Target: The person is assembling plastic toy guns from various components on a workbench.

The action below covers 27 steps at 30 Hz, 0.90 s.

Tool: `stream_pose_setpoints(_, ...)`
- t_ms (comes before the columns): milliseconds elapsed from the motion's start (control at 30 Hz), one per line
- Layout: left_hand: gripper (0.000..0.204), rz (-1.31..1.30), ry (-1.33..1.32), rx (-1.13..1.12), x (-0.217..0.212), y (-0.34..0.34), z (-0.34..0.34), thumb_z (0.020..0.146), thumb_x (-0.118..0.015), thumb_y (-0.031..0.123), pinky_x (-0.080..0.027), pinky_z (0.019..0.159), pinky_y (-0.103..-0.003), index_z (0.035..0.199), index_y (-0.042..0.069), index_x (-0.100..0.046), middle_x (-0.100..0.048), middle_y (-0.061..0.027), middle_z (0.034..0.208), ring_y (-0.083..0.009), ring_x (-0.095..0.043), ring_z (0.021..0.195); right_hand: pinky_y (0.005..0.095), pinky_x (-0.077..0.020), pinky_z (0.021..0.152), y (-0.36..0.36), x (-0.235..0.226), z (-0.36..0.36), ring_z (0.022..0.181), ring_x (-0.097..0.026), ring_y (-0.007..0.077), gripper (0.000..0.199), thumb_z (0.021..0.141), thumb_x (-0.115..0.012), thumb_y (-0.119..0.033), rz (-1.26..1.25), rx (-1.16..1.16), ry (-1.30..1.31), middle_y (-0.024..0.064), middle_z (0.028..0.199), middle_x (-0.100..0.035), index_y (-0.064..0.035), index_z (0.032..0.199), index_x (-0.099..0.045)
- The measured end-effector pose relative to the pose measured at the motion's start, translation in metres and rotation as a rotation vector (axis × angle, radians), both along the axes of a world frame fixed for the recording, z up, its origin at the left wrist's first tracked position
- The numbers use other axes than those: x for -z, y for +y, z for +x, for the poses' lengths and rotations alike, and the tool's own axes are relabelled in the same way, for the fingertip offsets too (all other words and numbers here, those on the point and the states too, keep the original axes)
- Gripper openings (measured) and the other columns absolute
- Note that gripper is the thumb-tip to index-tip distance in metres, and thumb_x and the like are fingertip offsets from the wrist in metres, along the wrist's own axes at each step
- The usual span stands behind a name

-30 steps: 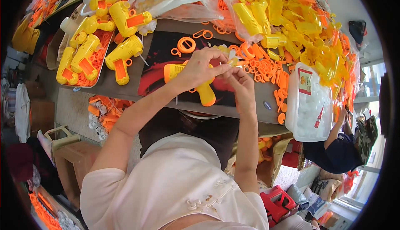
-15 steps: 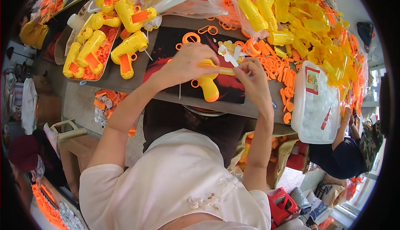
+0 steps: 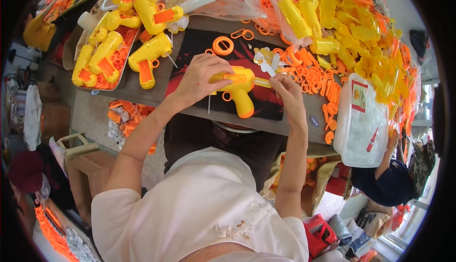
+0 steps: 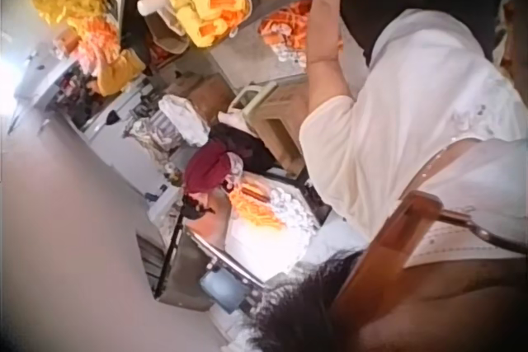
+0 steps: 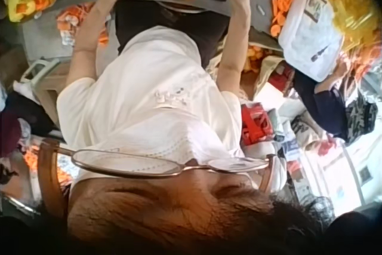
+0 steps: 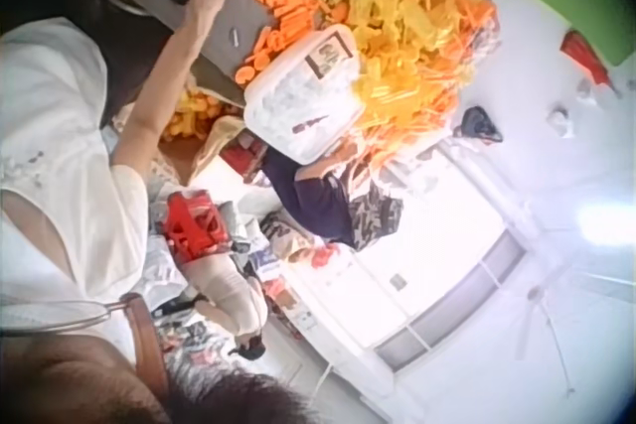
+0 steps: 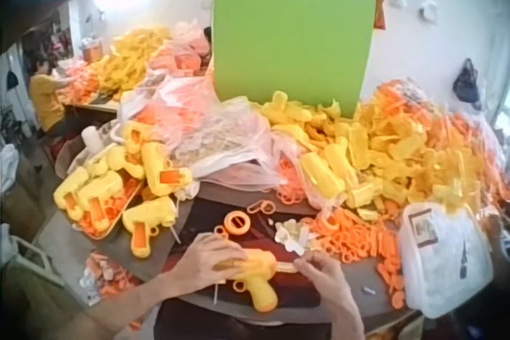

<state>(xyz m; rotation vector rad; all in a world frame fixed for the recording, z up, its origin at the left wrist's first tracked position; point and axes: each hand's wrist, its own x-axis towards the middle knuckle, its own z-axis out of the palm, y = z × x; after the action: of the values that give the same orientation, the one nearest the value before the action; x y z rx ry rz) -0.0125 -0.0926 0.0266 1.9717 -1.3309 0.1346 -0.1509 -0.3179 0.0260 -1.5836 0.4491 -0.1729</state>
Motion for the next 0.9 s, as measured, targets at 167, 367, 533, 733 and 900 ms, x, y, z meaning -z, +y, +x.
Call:
stream_pose_setpoints(167,0.023,-0.071,0.002,-0.003,0.007,-0.001,0.0,0.077,-0.075,0.021,-0.038,0.093,-0.036,0.095,0.01,-0.068,-0.064,-0.0007,0.098,-0.0197,-0.058,0.096,0.0184,-0.0302,0.06,0.012,0.015,0.02,0.068,-0.039,0.0021,0.016,0.089,-0.067,-0.02,-0.059,-0.047,-0.009,-0.0064,0.074,-0.046,-0.0061,0.082,-0.062)
stream_pose_setpoints(367,0.022,-0.106,0.073,-0.013,0.006,-0.003,-0.004,0.075,-0.077,0.016,-0.04,0.093,-0.036,0.093,0.009,-0.067,-0.065,-0.0009,0.1,-0.0202,-0.058,0.099,0.0227,-0.0359,0.063,0.025,0.008,0.032,0.074,-0.042,0.0059,0.019,0.085,-0.071,-0.017,-0.201,-0.053,-0.018,-0.0017,0.082,-0.048,-0.0025,0.083,-0.061)
stream_pose_setpoints(533,0.022,-0.059,0.021,-0.09,0.01,0.001,-0.01,0.075,-0.076,0.014,-0.041,0.092,-0.036,0.095,0.01,-0.069,-0.062,-0.0018,0.105,-0.0216,-0.056,0.101,0.0294,-0.0426,0.081,0.044,-0.012,0.02,0.089,-0.052,0.0197,0.014,0.08,-0.071,-0.008,-0.782,-0.028,-0.312,0.0088,0.103,-0.054,-0.004,0.092,-0.064)
stream_pose_setpoints(733,0.024,-0.112,0.108,-0.055,0.013,-0.002,-0.009,0.075,-0.076,0.011,-0.044,0.088,-0.035,0.097,0.009,-0.069,-0.062,-0.0035,0.107,-0.0227,-0.056,0.101,0.0451,-0.0341,0.096,0.058,-0.003,0.014,0.115,-0.049,0.0305,0.033,0.074,-0.072,-0.005,-1.098,-0.236,-0.441,0.0094,0.129,-0.05,-0.0105,0.106,-0.066)
stream_pose_setpoints(900,0.022,-0.107,0.142,-0.074,0.014,-0.001,-0.011,0.075,-0.076,0.014,-0.044,0.087,-0.036,0.095,0.01,-0.069,-0.062,-0.0021,0.105,-0.0223,-0.055,0.1,0.0345,-0.0401,0.099,0.04,-0.002,0.021,0.118,-0.049,0.0231,0.02,0.091,-0.057,-0.005,-0.443,-0.083,-0.273,0.011,0.128,-0.051,-0.0051,0.106,-0.069)
